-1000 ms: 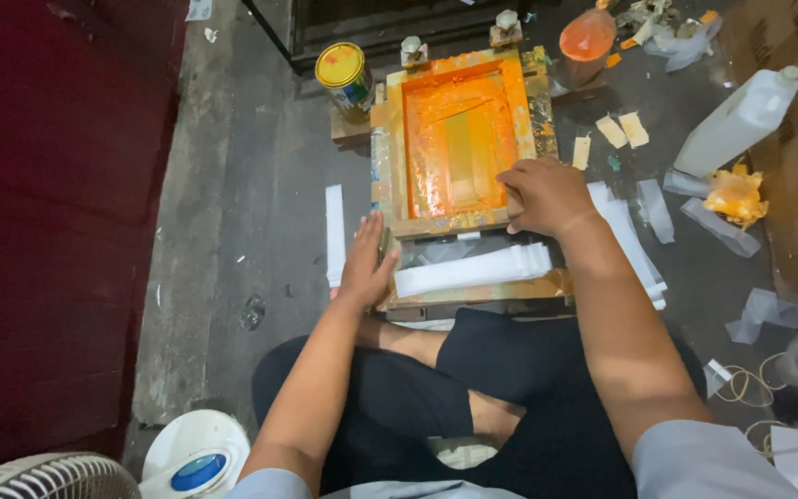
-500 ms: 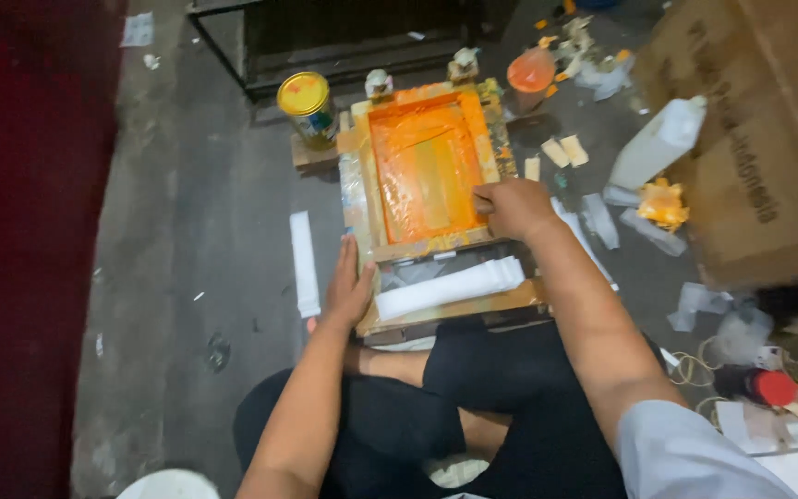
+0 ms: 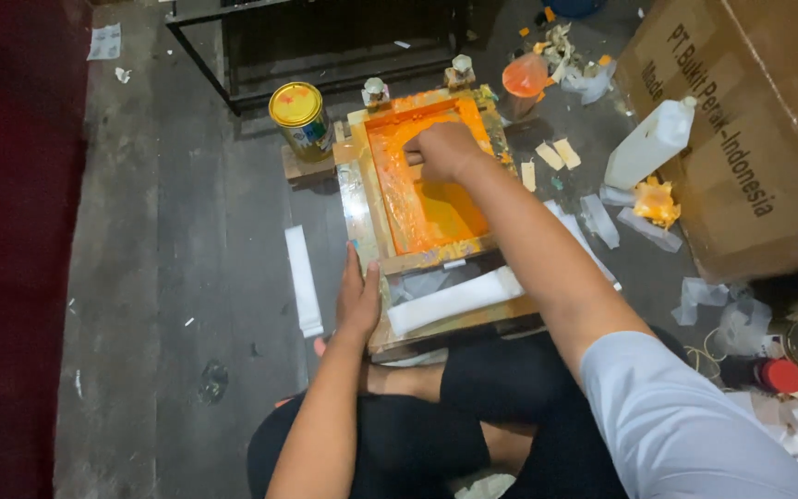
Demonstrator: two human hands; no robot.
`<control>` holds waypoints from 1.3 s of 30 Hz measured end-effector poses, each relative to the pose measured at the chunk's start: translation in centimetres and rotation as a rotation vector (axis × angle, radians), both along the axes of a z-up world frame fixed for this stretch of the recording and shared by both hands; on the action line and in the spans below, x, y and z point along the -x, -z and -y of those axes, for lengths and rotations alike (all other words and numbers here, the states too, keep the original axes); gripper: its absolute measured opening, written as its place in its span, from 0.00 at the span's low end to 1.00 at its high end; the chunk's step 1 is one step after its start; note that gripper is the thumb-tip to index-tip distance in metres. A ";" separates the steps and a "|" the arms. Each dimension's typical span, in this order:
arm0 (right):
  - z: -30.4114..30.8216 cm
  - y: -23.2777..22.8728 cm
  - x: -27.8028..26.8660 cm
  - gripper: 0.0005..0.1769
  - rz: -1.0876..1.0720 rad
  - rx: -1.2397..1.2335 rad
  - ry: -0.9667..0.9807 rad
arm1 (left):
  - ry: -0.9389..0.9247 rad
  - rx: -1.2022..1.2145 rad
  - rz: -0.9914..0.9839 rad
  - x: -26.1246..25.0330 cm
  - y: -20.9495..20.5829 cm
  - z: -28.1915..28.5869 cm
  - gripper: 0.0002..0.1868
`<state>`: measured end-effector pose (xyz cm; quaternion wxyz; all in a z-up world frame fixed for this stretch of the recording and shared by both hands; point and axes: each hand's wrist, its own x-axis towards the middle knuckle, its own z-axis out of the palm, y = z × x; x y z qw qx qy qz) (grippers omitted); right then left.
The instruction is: The person sits on the floor and uses a squeegee to spread orange ink across a screen printing frame. They then place a white strip of material under the frame, pull the squeegee across the screen to print the design, and lift the strip to inspect the result before repeating the process.
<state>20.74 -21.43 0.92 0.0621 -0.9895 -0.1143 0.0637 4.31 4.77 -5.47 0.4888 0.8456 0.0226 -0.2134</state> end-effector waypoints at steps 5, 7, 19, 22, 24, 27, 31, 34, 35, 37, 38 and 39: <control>0.0 5.4 -2.6 0.11 -0.042 -0.003 0.095 | -0.036 0.033 -0.016 0.0 -1.3 0.4 0.39; -0.2 6.0 -2.3 0.14 -0.056 -0.019 0.150 | -0.036 0.035 -0.015 -0.3 -1.1 0.4 0.39; -0.7 4.5 1.4 0.24 -0.115 0.043 0.137 | -0.057 0.069 0.012 -0.6 0.3 0.5 0.40; -1.4 2.3 4.6 0.20 -0.146 0.008 0.134 | -0.059 0.056 0.023 -0.3 0.5 0.6 0.40; -1.7 1.4 6.4 0.24 -0.193 0.033 0.111 | -0.063 0.067 0.042 -0.2 0.3 0.5 0.41; -1.3 1.0 8.3 0.10 -0.219 -0.013 0.010 | -0.048 0.076 0.021 0.8 -2.0 0.2 0.41; -0.4 1.7 9.4 0.08 -0.295 -0.027 -0.014 | -0.039 0.086 0.032 1.3 -2.0 0.0 0.41; -1.3 -1.7 10.3 0.16 -0.475 -0.060 -0.029 | -0.042 0.099 0.032 0.7 -0.8 0.0 0.42; -1.5 -2.4 10.3 0.21 -0.511 -0.084 -0.017 | -0.042 0.097 0.036 0.6 -0.8 0.0 0.42; -1.5 -2.3 9.9 0.25 -0.555 -0.108 -0.007 | -0.045 0.094 0.032 0.9 -1.3 0.0 0.42; -1.4 -1.6 9.3 0.24 -0.510 -0.103 -0.009 | -0.042 0.100 0.021 1.0 -1.8 -0.1 0.42; -1.2 -0.8 8.7 0.23 -0.465 -0.097 -0.010 | -0.039 0.105 0.011 1.2 -2.4 -0.1 0.41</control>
